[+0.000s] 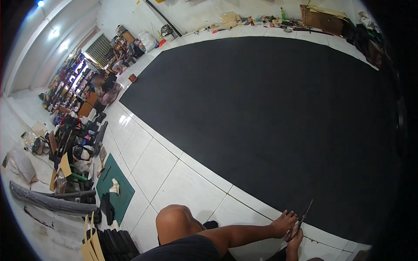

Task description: Cutting a large piece of black fabric into sections on the floor using scissors.

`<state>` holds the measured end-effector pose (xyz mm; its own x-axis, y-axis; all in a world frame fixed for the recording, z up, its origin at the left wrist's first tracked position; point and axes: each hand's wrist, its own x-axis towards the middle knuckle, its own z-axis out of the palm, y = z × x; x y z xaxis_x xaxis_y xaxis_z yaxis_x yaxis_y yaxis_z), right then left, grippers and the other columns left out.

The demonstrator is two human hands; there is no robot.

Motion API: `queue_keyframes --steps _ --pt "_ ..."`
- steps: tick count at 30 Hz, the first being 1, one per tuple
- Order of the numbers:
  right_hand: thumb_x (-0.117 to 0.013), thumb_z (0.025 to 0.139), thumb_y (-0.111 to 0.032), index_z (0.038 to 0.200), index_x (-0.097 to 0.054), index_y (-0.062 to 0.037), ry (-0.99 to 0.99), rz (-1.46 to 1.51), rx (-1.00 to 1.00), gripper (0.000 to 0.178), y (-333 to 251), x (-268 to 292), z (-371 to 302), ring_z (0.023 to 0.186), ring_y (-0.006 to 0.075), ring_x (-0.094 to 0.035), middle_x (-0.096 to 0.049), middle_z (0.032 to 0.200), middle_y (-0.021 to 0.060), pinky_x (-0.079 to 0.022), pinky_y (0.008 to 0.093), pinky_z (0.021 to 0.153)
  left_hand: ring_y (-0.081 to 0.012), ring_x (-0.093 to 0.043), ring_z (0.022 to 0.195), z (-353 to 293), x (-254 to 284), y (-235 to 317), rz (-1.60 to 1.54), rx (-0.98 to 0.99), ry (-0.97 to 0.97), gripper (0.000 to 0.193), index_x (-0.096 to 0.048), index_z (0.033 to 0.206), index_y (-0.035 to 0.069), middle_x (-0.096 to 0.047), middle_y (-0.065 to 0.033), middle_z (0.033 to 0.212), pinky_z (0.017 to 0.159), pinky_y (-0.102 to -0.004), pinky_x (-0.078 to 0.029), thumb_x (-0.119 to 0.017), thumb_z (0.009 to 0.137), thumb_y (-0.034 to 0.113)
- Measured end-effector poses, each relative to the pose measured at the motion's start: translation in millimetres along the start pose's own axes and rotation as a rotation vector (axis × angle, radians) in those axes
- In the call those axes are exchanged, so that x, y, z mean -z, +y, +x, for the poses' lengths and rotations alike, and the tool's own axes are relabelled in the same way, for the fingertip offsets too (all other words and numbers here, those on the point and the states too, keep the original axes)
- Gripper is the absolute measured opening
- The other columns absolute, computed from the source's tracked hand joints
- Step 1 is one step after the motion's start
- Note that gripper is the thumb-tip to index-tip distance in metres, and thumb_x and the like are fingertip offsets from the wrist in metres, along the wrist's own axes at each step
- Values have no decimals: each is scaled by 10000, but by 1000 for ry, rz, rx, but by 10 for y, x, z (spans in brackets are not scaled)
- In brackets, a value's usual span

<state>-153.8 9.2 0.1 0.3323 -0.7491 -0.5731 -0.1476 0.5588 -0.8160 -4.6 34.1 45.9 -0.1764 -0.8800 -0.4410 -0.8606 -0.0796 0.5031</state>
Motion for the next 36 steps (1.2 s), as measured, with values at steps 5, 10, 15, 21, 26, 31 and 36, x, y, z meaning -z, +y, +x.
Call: queue_keyframes --steps 5,10,15,21,26,31,36 --pt "-520 985 -377 825 -472 -104 6 -39 30 320 45 -19 31 390 52 -400 -431 536 -41 -286 217 356 -369 -200 1424 -4 17 -13 -9 11 -4 570 -315 1419 -35 -288 -209 1467 1155 -534 -163 -487 926 194" --pt "-521 984 -379 810 -475 -108 -2 -30 61 325 194 75 110 393 55 -401 -436 542 -40 -275 220 354 -375 -196 1424 20 -25 -18 -43 2 20 574 -314 1418 -36 -286 -209 1468 1156 -533 -156 -495 921 187" --pt "-520 983 -388 796 -477 -113 -7 -41 8 336 -29 -44 25 398 56 -398 -440 549 -38 -273 224 357 -373 -204 1423 -19 6 -43 -19 1 1 596 -320 1413 -35 -299 -207 1460 1153 -538 -167 -532 898 179" --pt "-515 989 -375 833 -480 -82 11 27 -25 333 -135 -67 104 412 64 -423 -441 552 -28 -313 227 366 -373 -214 1419 -4 -3 -31 -24 -16 20 612 -323 1414 -31 -307 -204 1458 1150 -544 -174 -544 882 178" --pt "-540 978 -368 847 -483 -77 12 41 -80 324 -168 -58 118 446 70 -460 -456 567 -20 -337 221 388 -369 -214 1421 -1 -18 13 -72 -7 31 625 -322 1420 -23 -304 -195 1463 1151 -546 -171 -554 874 174" --pt "-594 951 -308 828 -524 -36 -133 -205 -77 306 -389 -4 126 483 106 -509 -533 604 25 -376 248 423 -362 -199 1430 -54 3 -52 -115 6 13 604 -341 1414 -25 -283 -187 1489 1159 -528 -160 -546 875 153" --pt "-694 875 -283 812 -556 28 -81 -746 93 346 -481 106 130 604 177 -574 -591 663 91 -454 338 562 -349 -190 1436 50 -242 -254 -144 -120 153 478 -462 1325 -43 -283 -205 1503 1183 -487 -138 -515 873 104"
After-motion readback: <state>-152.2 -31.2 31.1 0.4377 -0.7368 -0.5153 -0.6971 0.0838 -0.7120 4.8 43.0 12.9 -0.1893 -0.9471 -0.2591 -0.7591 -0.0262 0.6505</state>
